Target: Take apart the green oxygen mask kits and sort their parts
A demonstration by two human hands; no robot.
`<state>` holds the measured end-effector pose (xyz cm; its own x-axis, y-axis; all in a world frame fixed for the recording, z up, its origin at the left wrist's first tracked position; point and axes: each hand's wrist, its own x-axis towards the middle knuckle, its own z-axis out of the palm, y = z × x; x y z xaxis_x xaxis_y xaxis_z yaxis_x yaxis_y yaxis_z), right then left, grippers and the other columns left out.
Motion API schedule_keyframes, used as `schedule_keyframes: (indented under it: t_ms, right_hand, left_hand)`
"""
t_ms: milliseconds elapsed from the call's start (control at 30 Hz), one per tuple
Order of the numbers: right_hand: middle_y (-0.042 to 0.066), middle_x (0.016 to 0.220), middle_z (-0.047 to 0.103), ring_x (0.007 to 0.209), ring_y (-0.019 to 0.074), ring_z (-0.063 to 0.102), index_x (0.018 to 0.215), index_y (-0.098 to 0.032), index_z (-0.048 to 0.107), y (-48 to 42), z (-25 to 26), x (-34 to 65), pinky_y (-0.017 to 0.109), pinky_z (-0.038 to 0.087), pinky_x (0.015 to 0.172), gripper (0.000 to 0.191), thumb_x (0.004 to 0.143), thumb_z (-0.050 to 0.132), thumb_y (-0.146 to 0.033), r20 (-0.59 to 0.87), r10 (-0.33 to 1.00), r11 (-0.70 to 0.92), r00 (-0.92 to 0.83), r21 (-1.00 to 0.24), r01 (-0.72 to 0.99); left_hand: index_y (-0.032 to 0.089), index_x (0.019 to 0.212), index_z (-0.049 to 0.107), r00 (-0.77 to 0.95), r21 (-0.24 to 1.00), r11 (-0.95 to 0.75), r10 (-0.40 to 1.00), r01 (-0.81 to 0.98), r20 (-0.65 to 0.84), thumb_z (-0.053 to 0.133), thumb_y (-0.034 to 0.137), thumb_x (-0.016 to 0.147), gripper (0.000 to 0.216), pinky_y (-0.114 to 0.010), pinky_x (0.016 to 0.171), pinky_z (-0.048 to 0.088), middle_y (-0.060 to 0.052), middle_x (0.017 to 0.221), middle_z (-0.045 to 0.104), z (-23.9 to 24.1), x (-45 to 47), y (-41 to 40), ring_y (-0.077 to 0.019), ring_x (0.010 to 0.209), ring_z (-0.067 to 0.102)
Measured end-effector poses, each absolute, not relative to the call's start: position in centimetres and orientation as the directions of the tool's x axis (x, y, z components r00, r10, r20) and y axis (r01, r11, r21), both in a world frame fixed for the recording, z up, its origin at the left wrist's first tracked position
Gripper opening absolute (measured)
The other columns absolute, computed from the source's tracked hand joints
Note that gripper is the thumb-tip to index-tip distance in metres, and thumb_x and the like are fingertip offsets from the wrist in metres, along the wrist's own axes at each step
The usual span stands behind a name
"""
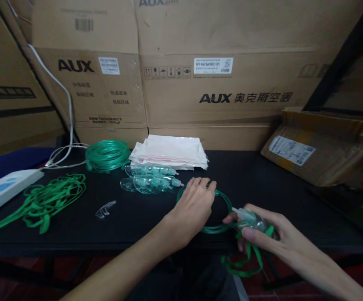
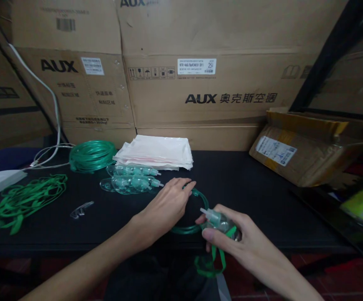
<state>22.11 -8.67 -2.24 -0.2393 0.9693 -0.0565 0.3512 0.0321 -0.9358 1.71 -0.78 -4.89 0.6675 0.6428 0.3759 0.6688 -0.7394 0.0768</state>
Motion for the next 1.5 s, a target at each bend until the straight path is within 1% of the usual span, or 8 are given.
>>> schedule_keyframes:
  t_ms: [167, 400, 567, 767, 933, 1167, 1333, 1500]
  right_hand:
    - [0.008, 0.094, 0.079, 0.084, 0.0280, 0.074, 0.100, -0.021, 0.080, -9.2, -2.6, 21.8, 0.034, 0.059, 0.076, 0.047, 0.080, 0.076, -0.064, -0.041, 0.978, 0.048, -0.206, -0.911, 0.410]
    - [0.002, 0.090, 0.080, 0.081, 0.0228, 0.073, 0.104, -0.024, 0.080, -10.2, -0.8, 20.2, 0.026, 0.058, 0.072, 0.032, 0.082, 0.080, -0.047, -0.048, 0.956, 0.083, -0.290, -0.903, 0.422]
    - [0.004, 0.097, 0.079, 0.092, 0.0268, 0.072, 0.102, -0.024, 0.079, -10.0, -0.9, 18.3, 0.028, 0.058, 0.075, 0.035, 0.081, 0.079, -0.052, -0.094, 0.933, 0.040, -0.348, -0.933, 0.359]
    - [0.002, 0.086, 0.075, 0.081, 0.0240, 0.067, 0.090, -0.026, 0.078, -10.4, -2.4, 17.6, 0.028, 0.056, 0.069, 0.040, 0.077, 0.079, -0.063, -0.103, 0.954, -0.020, -0.282, -0.959, 0.283]
    - [0.005, 0.092, 0.076, 0.087, 0.0256, 0.070, 0.098, -0.024, 0.079, -10.6, -2.3, 17.5, 0.030, 0.057, 0.074, 0.046, 0.078, 0.078, -0.066, -0.135, 0.949, -0.067, -0.286, -0.970, 0.234]
    - [0.009, 0.102, 0.078, 0.095, 0.0283, 0.072, 0.111, -0.023, 0.078, -9.5, -1.5, 19.8, 0.033, 0.058, 0.078, 0.049, 0.087, 0.070, -0.065, -0.073, 0.952, 0.020, -0.297, -0.954, 0.300]
    - [0.008, 0.114, 0.077, 0.108, 0.0298, 0.069, 0.115, -0.024, 0.078, -7.1, -0.6, 21.1, 0.036, 0.054, 0.090, 0.047, 0.086, 0.073, -0.061, -0.081, 0.891, 0.131, -0.447, -0.896, 0.423]
    - [0.006, 0.098, 0.077, 0.089, 0.0247, 0.070, 0.107, -0.020, 0.078, -6.9, -0.3, 21.2, 0.030, 0.055, 0.075, 0.046, 0.084, 0.075, -0.060, -0.162, 0.851, 0.149, -0.499, -0.838, 0.525]
  left_hand:
    - [0.009, 0.146, 0.049, 0.725, 0.118, -0.791, 0.601, 0.600, 0.338, 0.045, -0.005, 0.084, 0.064, -0.040, 0.120, 0.040, -0.016, 0.143, 0.058, -5.7, 1.5, -0.3, -0.0268, 0.139, 0.052]
    - [0.015, 0.136, 0.058, 0.872, 0.244, -0.891, 0.435, 0.382, 0.224, 0.039, -0.012, 0.087, 0.060, -0.038, 0.124, 0.034, -0.010, 0.137, 0.061, -3.1, -1.4, -0.7, -0.0204, 0.131, 0.057]
    - [0.017, 0.132, 0.062, 0.899, 0.286, -0.917, 0.354, 0.279, 0.257, 0.040, -0.009, 0.093, 0.052, -0.034, 0.121, 0.039, -0.007, 0.135, 0.067, -2.6, -2.4, -0.2, -0.0171, 0.127, 0.061]
    - [0.019, 0.126, 0.067, 0.667, 0.481, -0.770, 0.620, 0.419, 0.413, 0.054, 0.025, 0.106, 0.024, -0.030, 0.106, 0.052, -0.005, 0.123, 0.073, -2.1, -4.4, -4.6, -0.0173, 0.116, 0.066]
    - [0.027, 0.135, 0.063, 0.588, 0.512, -0.625, 0.766, 0.590, 0.258, 0.079, 0.045, 0.089, 0.052, -0.038, 0.108, 0.052, -0.003, 0.133, 0.066, -3.8, -6.6, -8.6, -0.0229, 0.121, 0.062]
    - [0.029, 0.119, 0.074, 0.665, 0.505, -0.698, 0.691, 0.508, 0.285, 0.067, 0.025, 0.099, 0.021, -0.032, 0.107, 0.049, 0.000, 0.122, 0.068, -4.7, -7.7, -7.5, -0.0179, 0.115, 0.062]
    - [0.030, 0.115, 0.077, 0.738, 0.594, -0.675, 0.647, 0.438, 0.191, 0.067, 0.017, 0.098, 0.023, -0.032, 0.126, 0.030, 0.004, 0.119, 0.070, -3.6, -9.0, -6.6, -0.0131, 0.116, 0.065]
    - [0.029, 0.115, 0.078, 0.781, 0.615, -0.690, 0.596, 0.380, 0.186, 0.067, 0.011, 0.097, 0.028, -0.033, 0.129, 0.026, 0.003, 0.115, 0.072, -3.5, -8.8, -6.8, -0.0119, 0.113, 0.068]
